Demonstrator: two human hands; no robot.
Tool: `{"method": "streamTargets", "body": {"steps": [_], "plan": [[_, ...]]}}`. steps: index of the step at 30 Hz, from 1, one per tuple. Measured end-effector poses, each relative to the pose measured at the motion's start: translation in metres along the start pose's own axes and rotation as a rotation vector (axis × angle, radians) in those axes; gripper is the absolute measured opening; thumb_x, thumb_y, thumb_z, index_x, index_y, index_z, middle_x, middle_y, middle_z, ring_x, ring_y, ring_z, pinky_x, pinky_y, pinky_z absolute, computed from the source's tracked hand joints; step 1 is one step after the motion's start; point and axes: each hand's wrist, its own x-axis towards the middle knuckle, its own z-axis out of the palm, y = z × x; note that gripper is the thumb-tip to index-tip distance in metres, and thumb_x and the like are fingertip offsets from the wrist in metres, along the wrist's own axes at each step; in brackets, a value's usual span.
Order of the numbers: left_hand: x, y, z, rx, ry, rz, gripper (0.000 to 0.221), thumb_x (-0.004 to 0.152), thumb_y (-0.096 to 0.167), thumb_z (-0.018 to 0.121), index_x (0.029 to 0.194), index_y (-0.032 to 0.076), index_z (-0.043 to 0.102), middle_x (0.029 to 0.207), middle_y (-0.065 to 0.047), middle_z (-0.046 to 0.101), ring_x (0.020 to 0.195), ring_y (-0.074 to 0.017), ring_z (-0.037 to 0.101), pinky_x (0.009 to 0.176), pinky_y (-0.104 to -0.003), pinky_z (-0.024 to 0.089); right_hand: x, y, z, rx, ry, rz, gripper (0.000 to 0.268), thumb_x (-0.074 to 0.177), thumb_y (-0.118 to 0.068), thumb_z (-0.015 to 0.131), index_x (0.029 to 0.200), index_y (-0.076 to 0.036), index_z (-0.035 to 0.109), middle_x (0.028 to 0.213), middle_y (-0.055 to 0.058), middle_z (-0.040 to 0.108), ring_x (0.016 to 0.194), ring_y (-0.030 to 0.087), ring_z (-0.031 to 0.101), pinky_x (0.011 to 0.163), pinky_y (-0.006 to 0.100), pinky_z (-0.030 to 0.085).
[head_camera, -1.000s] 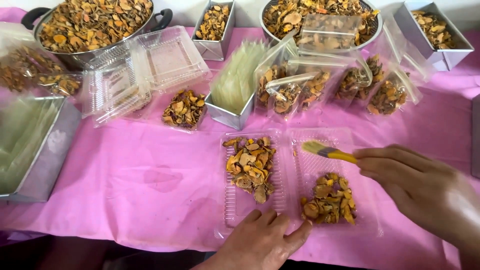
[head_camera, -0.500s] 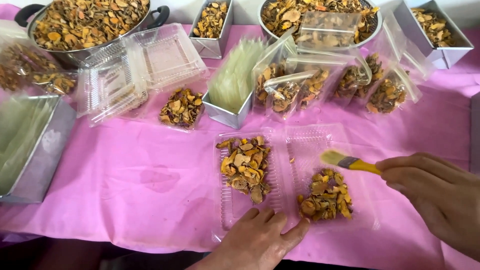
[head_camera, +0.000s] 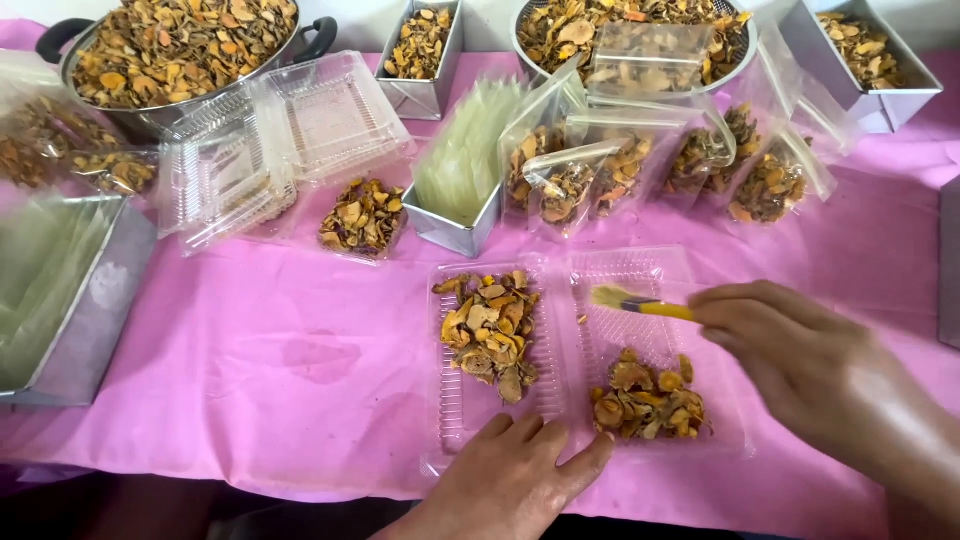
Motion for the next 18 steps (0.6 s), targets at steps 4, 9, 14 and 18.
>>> {"method": "streamTargets", "body": {"steps": [4,9,14,18], "plan": [[-0.003,-0.002,0.005,0.007,-0.002,-0.010,0.058,0.086,0.017,0.063,0.144,0.011,0.057,0.097,-0.017,0.060,0.084,-0.0366,0.057,0.067,-0.049,0.048,0.004,-0.001,0.009,0.231,-0.136,-0.116,0.022,0.098,-0.012,0.052,0.107,-0.004,0.071,0.116,0.011,0.074,0.110,0.026,0.073,0.095,0.037,0.059],[-0.001,-0.004,-0.007,-0.085,-0.146,-0.018,0.064,0.087,0.024,0.065,0.148,0.010,0.051,0.099,-0.020,0.059,0.090,-0.0385,0.055,0.073,-0.051,0.046,-0.011,-0.004,-0.017,0.256,-0.101,-0.100,0.024,0.093,-0.013,0.054,0.109,-0.008,0.071,0.113,0.008,0.077,0.104,0.021,0.079,0.086,0.030,0.067],[0.001,-0.005,-0.001,-0.056,-0.022,0.000,0.068,0.077,0.016,0.067,0.142,0.007,0.054,0.093,-0.017,0.057,0.082,-0.0367,0.056,0.069,-0.050,0.046,-0.018,0.003,-0.022,0.014,0.004,0.081,0.018,0.096,-0.013,0.057,0.105,-0.005,0.070,0.109,0.006,0.075,0.091,0.019,0.076,0.084,0.030,0.061],[0.001,-0.004,-0.004,-0.073,-0.064,-0.013,0.064,0.082,0.013,0.066,0.145,0.009,0.053,0.093,-0.016,0.057,0.082,-0.0350,0.055,0.068,-0.048,0.046,-0.034,0.000,-0.026,0.083,-0.091,0.034,0.024,0.094,-0.018,0.054,0.107,-0.007,0.071,0.107,0.005,0.076,0.096,0.015,0.078,0.089,0.028,0.064]]}}
